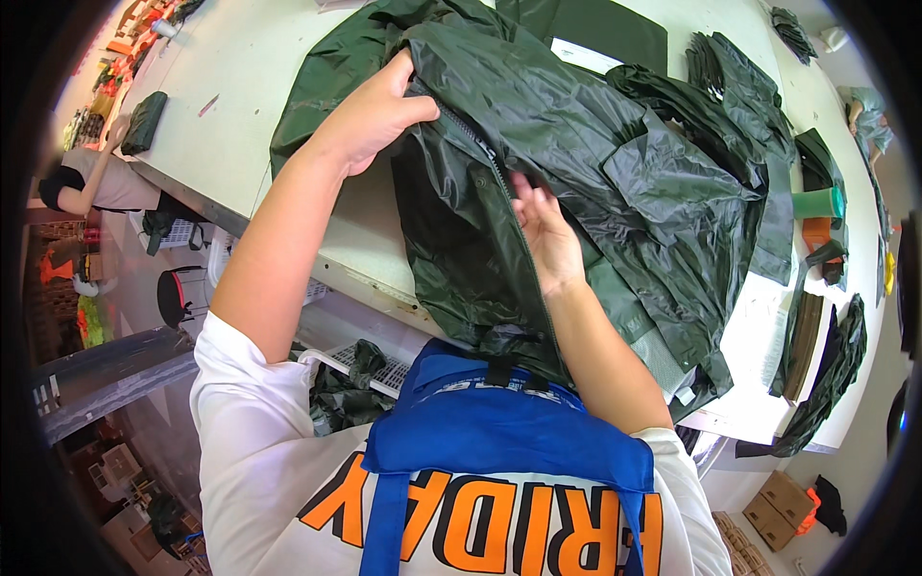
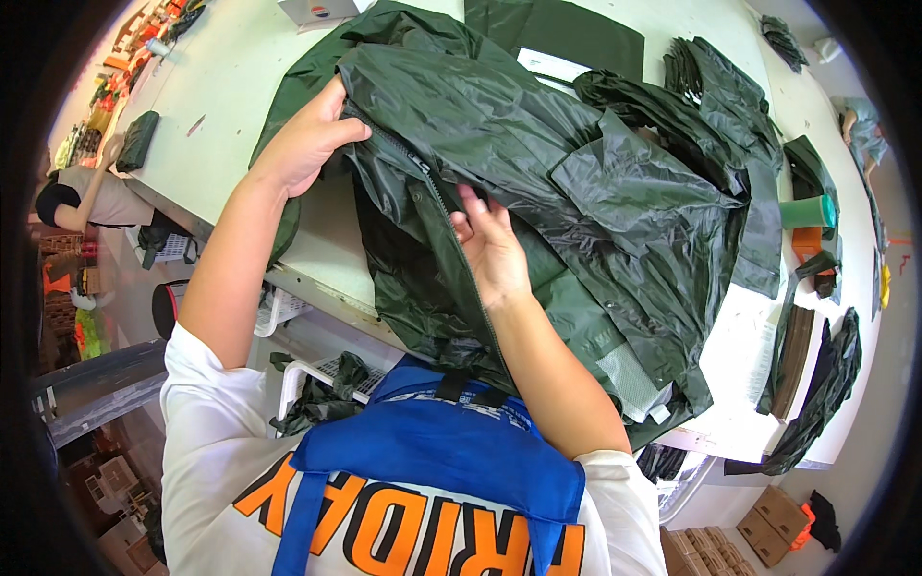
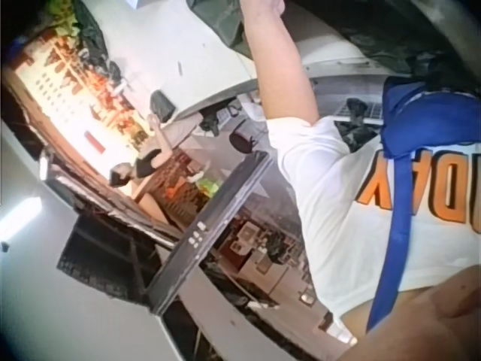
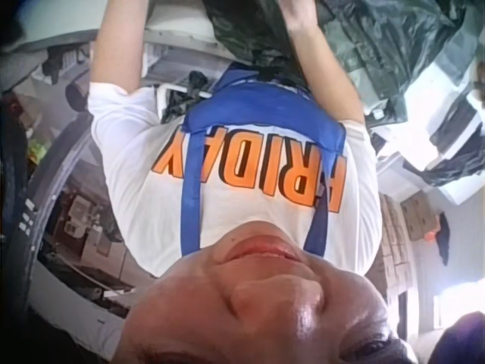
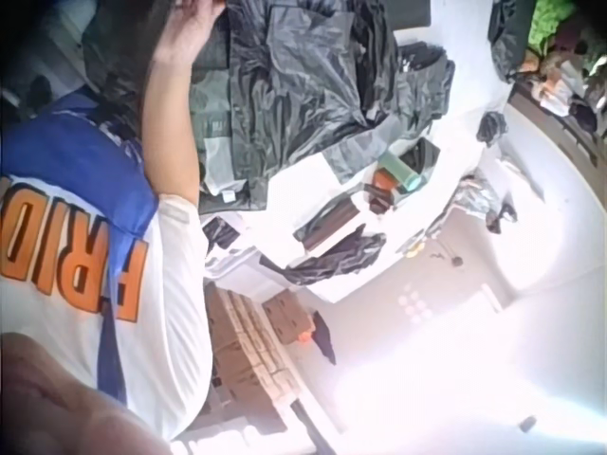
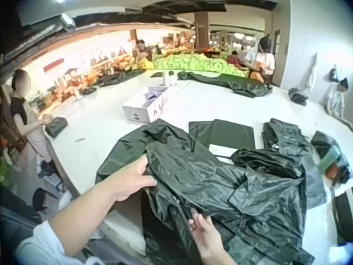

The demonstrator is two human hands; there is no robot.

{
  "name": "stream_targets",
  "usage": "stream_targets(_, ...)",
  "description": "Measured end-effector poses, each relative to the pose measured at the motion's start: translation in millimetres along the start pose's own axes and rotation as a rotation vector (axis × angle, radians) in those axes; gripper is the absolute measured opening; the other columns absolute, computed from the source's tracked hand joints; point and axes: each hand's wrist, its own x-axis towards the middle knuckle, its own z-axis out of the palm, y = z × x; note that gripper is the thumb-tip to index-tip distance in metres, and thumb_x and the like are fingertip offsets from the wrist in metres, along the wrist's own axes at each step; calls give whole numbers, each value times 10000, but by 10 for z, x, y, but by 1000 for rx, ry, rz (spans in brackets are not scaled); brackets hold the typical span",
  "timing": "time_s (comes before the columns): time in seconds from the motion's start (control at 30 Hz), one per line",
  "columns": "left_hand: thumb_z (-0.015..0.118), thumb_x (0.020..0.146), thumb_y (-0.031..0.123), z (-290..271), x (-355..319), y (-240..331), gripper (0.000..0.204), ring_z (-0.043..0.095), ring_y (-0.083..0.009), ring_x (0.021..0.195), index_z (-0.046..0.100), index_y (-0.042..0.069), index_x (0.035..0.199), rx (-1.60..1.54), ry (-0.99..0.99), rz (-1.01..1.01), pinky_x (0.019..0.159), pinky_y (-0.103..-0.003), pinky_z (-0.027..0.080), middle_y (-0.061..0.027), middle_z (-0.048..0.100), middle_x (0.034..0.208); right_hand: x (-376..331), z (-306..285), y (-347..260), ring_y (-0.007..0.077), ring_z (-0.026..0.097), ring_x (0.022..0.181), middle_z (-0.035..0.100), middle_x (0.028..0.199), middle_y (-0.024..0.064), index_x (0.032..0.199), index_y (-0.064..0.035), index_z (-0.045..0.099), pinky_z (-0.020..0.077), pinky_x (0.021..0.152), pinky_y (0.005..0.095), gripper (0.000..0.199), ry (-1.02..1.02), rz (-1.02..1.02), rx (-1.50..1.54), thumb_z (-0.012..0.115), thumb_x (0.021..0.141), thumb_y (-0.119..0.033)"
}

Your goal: The person folds a large green tarp on a table, smoothing and aligning the fabric before folding it into a compact rectangle. The person then places the folded tarp into a matching green pouch and zips it closed.

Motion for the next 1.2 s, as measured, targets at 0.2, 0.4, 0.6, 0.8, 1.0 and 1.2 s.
stream_targets(0.2, 643, 778, -21, -14, 22, -36, 763, 300, -199, 1373, 291, 6, 1454, -5, -19, -23, 1133, -331, 204, -89, 356, 1472, -84, -128, -157, 175, 529, 760, 596, 862, 60, 876, -79, 560, 435, 653, 296, 165, -12, 49, 332, 627, 919, -224)
stream_targets(0.4, 634, 772, -37, 14, -97, -51, 759, 299, -210, 1378, 296, 0, 1450, -28, -67, -39, 1136, -330, 205, -95, 349, 1478, -150, 346, -561, 201, 555, 1072, 573, 1180, 124, 1238, -15, 506, 429, 940, 306, 316, -75, -397, -292, 553, 931, -71)
stream_targets(0.6, 634, 803, 19, 100, -58, 62, 663, 372, -189, 1317, 360, 0, 1406, 15, -16, -19, 1106, -323, 259, -91, 426, 1415, -99, 284, -350, 105, 580, 875, 662, 915, 48, 938, 29, 678, 444, 823, 230, 138, -90, -316, -936, 592, 895, -70)
stream_targets(0.8, 632, 879, 111, 281, -62, 91, 499, 487, -165, 1187, 444, -1, 1327, 183, 77, 88, 1030, -309, 358, -82, 542, 1285, -34, 657, -392, 132, 574, 645, 662, 732, 70, 886, 32, 679, 477, 650, 290, 336, 78, -330, -1258, 715, 844, -300)
stream_targets(1.0, 598, 927, 137, 406, 18, 163, 421, 523, -146, 1112, 462, -11, 1297, 330, 70, 158, 982, -301, 404, -79, 569, 1229, 45, 479, -420, 155, 570, 633, 649, 693, 99, 822, 26, 678, 471, 642, 312, 312, 74, -325, -1137, 694, 846, -284)
stream_targets(1.2, 634, 906, 189, 424, 120, 402, 322, 580, -138, 969, 551, 4, 1156, -14, 104, 271, 882, -299, 457, -74, 635, 1090, -280, 226, -617, 408, 590, 881, 631, 903, 234, 962, 2, 613, 468, 787, 413, 275, 116, -336, -1266, 549, 919, -263)
